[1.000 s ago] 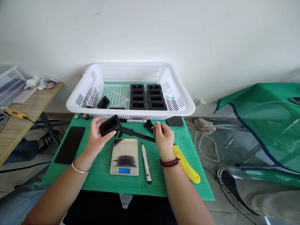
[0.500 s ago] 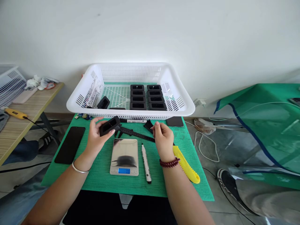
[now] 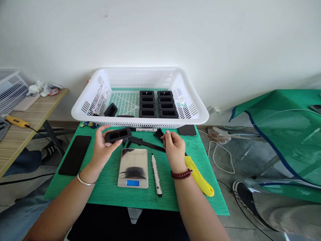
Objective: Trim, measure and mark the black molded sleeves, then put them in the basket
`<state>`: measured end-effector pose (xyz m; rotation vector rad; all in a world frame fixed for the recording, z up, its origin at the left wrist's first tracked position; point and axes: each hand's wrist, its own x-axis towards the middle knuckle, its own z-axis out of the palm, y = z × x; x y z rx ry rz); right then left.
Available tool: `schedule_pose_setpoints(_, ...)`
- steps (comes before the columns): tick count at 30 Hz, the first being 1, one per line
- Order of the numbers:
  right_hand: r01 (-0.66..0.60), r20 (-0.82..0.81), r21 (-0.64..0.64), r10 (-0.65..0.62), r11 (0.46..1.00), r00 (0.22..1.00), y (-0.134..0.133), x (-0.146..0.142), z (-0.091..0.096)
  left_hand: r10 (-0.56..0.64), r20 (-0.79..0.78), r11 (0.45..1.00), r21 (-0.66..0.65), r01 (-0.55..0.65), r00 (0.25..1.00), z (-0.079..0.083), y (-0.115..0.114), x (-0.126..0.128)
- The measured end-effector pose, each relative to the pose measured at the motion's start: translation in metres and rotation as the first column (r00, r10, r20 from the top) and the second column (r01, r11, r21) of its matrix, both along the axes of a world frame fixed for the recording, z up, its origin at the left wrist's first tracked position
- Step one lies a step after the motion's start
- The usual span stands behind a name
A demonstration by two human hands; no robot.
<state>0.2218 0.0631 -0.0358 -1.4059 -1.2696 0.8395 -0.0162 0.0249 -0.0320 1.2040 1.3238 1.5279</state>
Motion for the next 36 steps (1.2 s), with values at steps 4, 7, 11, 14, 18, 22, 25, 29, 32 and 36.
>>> schedule_pose_setpoints(4, 0.000, 0.012, -0.001, 0.000, 1.000, 1.000, 0.000, 0.000, 0.000, -0.012, 0.023, 1.000, 0.021, 0.012, 1.000, -0.003, 0.001, 0.000)
schedule_pose_setpoints(7, -0.001, 0.018, -0.003, 0.001, 1.000, 1.000, 0.000, 0.000, 0.000, -0.007, 0.015, 0.999, 0.032, 0.006, 1.000, -0.003, 0.001, 0.000)
schedule_pose_setpoints(11, -0.006, 0.006, -0.009, 0.006, 1.000, 1.000, -0.001, 0.001, -0.001, -0.013, 0.035, 1.000, 0.026, 0.012, 0.999, -0.002, 0.001, 0.000)
schedule_pose_setpoints(14, -0.008, 0.009, -0.013, 0.008, 1.000, 1.000, -0.001, 0.001, -0.001, 0.001, 0.080, 1.000, 0.009, -0.001, 0.997, 0.000, 0.002, 0.000)
schedule_pose_setpoints(18, -0.008, 0.007, -0.013, 0.008, 1.000, 1.000, 0.001, 0.001, -0.002, 0.030, 0.208, 0.998, -0.061, -0.018, 0.978, 0.002, 0.006, -0.001)
schedule_pose_setpoints(22, -0.003, 0.004, -0.015, 0.003, 1.000, 1.000, 0.001, 0.000, -0.003, 0.011, 0.382, 0.989, -0.142, 0.047, 0.924, 0.004, 0.009, -0.003)
schedule_pose_setpoints(25, 0.000, 0.010, -0.009, 0.000, 1.000, 1.000, 0.002, 0.000, -0.003, 0.013, 0.487, 0.988, -0.143, 0.065, 0.873, 0.004, 0.010, -0.006)
schedule_pose_setpoints(29, 0.006, -0.003, 0.001, -0.006, 1.000, 1.000, 0.003, 0.000, -0.003, -0.030, 0.587, 0.989, -0.102, 0.111, 0.809, 0.004, 0.012, -0.009)
schedule_pose_setpoints(32, 0.002, -0.009, -0.011, -0.002, 1.000, 1.000, 0.004, 0.000, -0.004, -0.049, 0.634, 0.986, -0.090, 0.137, 0.772, 0.006, 0.012, -0.010)
schedule_pose_setpoints(36, -0.002, 0.004, -0.016, 0.002, 1.000, 1.000, 0.005, -0.001, -0.006, -0.024, 0.690, 0.985, -0.107, 0.135, 0.723, 0.010, 0.011, -0.010)
